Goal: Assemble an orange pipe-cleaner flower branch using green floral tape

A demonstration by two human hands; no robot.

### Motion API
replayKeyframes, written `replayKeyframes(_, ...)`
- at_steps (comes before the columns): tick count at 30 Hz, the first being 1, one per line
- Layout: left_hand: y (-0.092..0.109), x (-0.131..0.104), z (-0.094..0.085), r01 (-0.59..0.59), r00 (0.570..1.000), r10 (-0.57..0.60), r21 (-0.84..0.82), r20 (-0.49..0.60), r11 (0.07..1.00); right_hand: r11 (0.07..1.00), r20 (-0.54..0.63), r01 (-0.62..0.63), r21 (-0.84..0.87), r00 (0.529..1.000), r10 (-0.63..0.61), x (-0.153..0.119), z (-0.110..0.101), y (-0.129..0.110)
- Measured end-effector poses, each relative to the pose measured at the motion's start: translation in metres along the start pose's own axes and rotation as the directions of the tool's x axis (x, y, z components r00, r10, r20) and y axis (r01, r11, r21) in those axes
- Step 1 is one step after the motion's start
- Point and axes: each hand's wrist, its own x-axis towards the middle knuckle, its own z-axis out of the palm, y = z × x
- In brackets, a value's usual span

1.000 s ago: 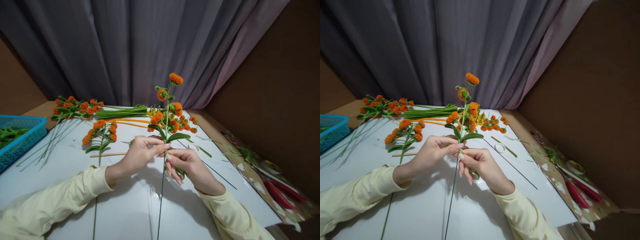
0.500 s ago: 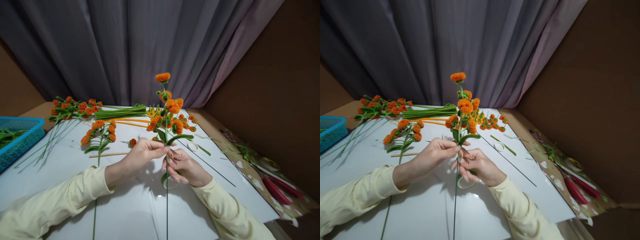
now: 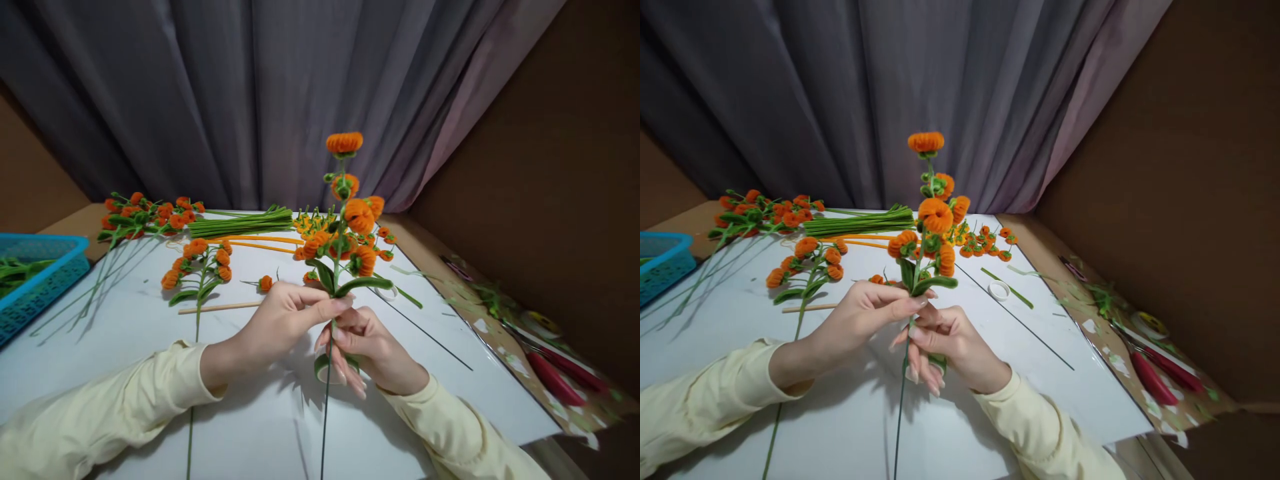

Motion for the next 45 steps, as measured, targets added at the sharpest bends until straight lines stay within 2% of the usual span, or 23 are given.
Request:
replayKeyframes(5, -0.011, -0.001, 0.000, 0.013, 0.986, 0.028, -0.244, 0.166, 0.970, 0.992, 0.196, -0.043, 0.117, 0.981, 0.019, 0.003, -0.005, 0.011)
replayKeyframes(7, -0.016, -0.002, 0.000, 0.001, 0.981, 0.049, -0.258, 0.185, 0.966, 0.994, 0.176, -0.026, 0.109, 0.984, 0.006, 0.001, -0.003, 0.014)
replayKeyframes(9, -0.018, -0.004, 0.001, -0.036, 0.984, 0.070, -0.199, 0.164, 0.979, 0.997, 0.107, -0.008, 0.074, 0.994, 0.000, -0.002, 0.000, 0.015)
replayKeyframes(12, -0.015, -0.005, 0.003, -0.062, 0.994, 0.070, -0.094, 0.086, 0.994, 0.999, 0.022, 0.029, 0.032, 0.999, -0.030, -0.005, 0.005, 0.015)
replayKeyframes(16, -0.007, 0.001, 0.003, -0.001, 1.000, 0.002, 0.018, -0.029, 1.000, 0.994, -0.057, 0.096, -0.051, 0.993, -0.099, 0.000, 0.006, 0.009)
replayKeyframes(18, -0.005, 0.009, -0.002, 0.014, 1.000, -0.014, -0.019, -0.004, 1.000, 0.989, -0.027, 0.097, -0.111, 0.995, -0.100, 0.009, 0.002, 0.002)
replayKeyframes(22, -0.008, 0.026, -0.020, 0.008, 0.999, 0.001, -0.216, 0.044, 0.976, 0.975, 0.048, 0.083, -0.207, 0.996, -0.075, 0.034, -0.007, -0.012)
replayKeyframes(25, -0.012, 0.034, -0.030, 0.042, 0.997, -0.025, -0.233, 0.073, 0.972, 0.970, 0.057, 0.101, -0.221, 0.994, -0.091, 0.047, -0.010, -0.015)
replayKeyframes(27, -0.013, 0.035, -0.032, 0.045, 0.999, -0.042, -0.166, 0.023, 0.985, 0.955, 0.016, 0.134, -0.266, 0.991, -0.134, 0.050, -0.010, -0.016)
replayKeyframes(31, -0.015, 0.032, -0.025, 0.024, 0.979, -0.017, 0.032, -0.204, 0.999, 0.923, -0.162, 0.135, -0.360, 0.965, -0.204, 0.045, -0.005, -0.018)
replayKeyframes(34, -0.016, 0.029, -0.020, 0.015, 0.961, 0.019, 0.120, -0.277, 0.993, 0.927, -0.226, 0.104, -0.360, 0.954, -0.195, 0.042, -0.004, -0.019)
replayKeyframes(36, -0.015, 0.029, -0.021, 0.010, 0.962, 0.019, 0.103, -0.272, 0.995, 0.946, -0.188, 0.077, -0.315, 0.972, -0.142, 0.042, -0.006, -0.019)
replayKeyframes(40, -0.010, 0.033, -0.033, -0.076, 0.951, 0.097, 0.081, -0.295, 0.994, 0.986, -0.018, -0.004, -0.170, 1.000, 0.001, 0.044, -0.016, -0.013)
replayKeyframes(45, -0.001, 0.035, -0.044, -0.122, 0.976, 0.126, 0.036, -0.175, 0.992, 0.997, 0.027, 0.019, -0.077, 0.999, -0.017, 0.044, -0.020, -0.008)
